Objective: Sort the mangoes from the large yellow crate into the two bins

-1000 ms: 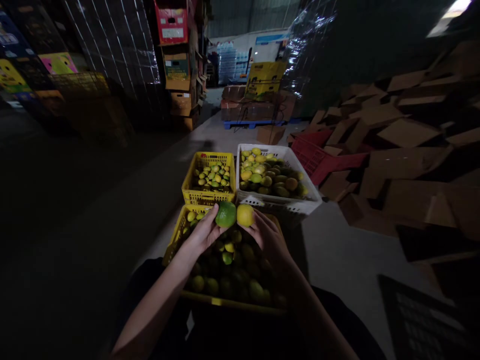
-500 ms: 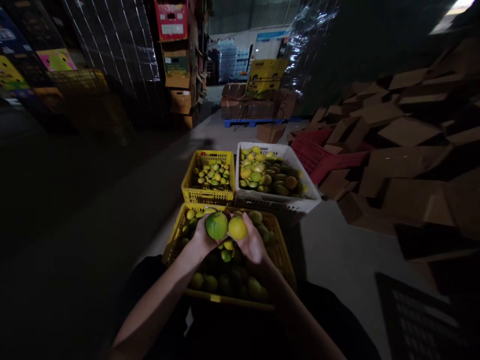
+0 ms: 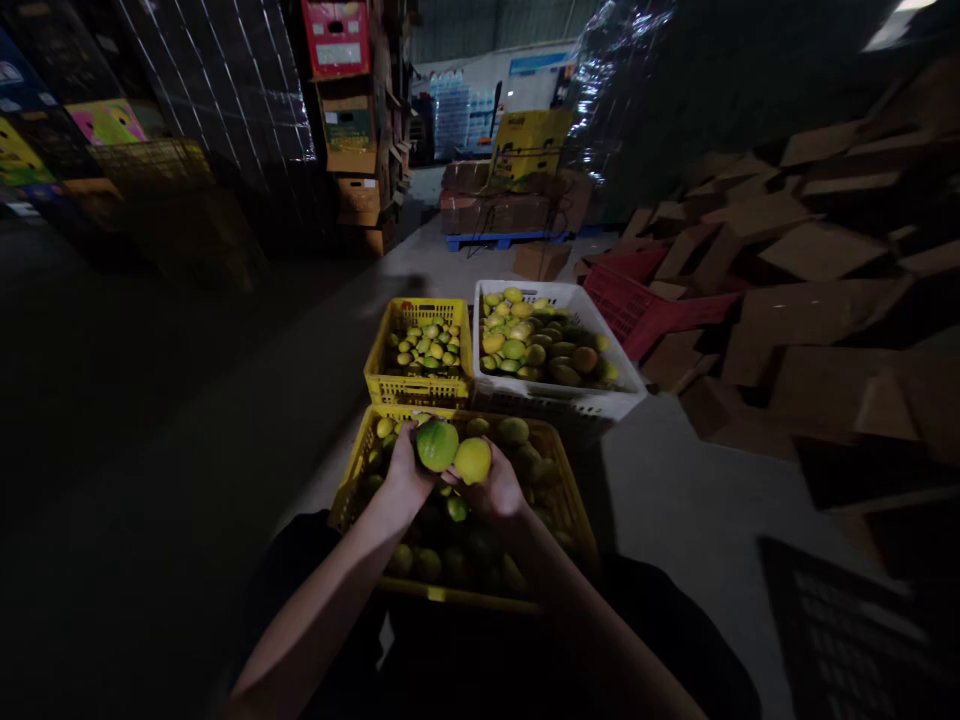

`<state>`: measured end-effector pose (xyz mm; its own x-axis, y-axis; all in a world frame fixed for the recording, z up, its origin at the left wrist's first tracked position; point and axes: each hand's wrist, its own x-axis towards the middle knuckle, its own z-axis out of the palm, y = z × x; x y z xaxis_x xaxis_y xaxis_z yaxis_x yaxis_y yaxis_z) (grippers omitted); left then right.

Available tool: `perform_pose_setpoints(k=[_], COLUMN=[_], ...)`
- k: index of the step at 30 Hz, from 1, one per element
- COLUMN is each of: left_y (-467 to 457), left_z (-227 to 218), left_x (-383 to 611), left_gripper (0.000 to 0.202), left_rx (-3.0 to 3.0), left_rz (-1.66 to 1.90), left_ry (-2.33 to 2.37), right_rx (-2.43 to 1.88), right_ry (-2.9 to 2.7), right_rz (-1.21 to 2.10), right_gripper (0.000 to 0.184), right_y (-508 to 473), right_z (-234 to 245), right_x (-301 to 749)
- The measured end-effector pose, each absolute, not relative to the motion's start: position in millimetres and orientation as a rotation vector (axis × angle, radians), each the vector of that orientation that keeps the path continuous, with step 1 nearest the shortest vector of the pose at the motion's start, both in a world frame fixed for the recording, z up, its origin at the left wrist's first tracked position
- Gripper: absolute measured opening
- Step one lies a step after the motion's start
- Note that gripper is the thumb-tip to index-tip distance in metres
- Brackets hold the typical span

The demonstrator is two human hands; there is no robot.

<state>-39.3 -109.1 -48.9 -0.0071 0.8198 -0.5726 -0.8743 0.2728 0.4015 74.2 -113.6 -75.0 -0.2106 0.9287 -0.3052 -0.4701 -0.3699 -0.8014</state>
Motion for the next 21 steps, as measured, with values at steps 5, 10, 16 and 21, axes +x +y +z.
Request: perform_pose_setpoints(k=[5,10,16,21], left_y=[-109.9,-110.9,-114.1,-123.3], left_z=[-43.9,-46.6,-39.9,-36.9], left_x=[-36.4,-37.3,-39.5,-35.0], left_gripper=[0.013,0.009,0.023,0.030], left_rx=[0.014,-0.061,-0.158,-0.053], left_rz=[1.354,1.361,1.297,1.311], left_ry=[0.814,0.820,0.774,0.603], right_rx=[-0.991,-1.035,-0.988,-1.021], right_ry=[-0.149,-0.155,-0.481,-0.809], right_rz=[1.974,1.923,1.731,1.434], right_gripper=[0.034,0.029,0.025,0.037], right_y=[-113.3,-116.2,-119.5,-122.4], right_z=[-54.8,-45.5,-52.3,-56.9], right_x=[72.3,76.2,74.0,73.1])
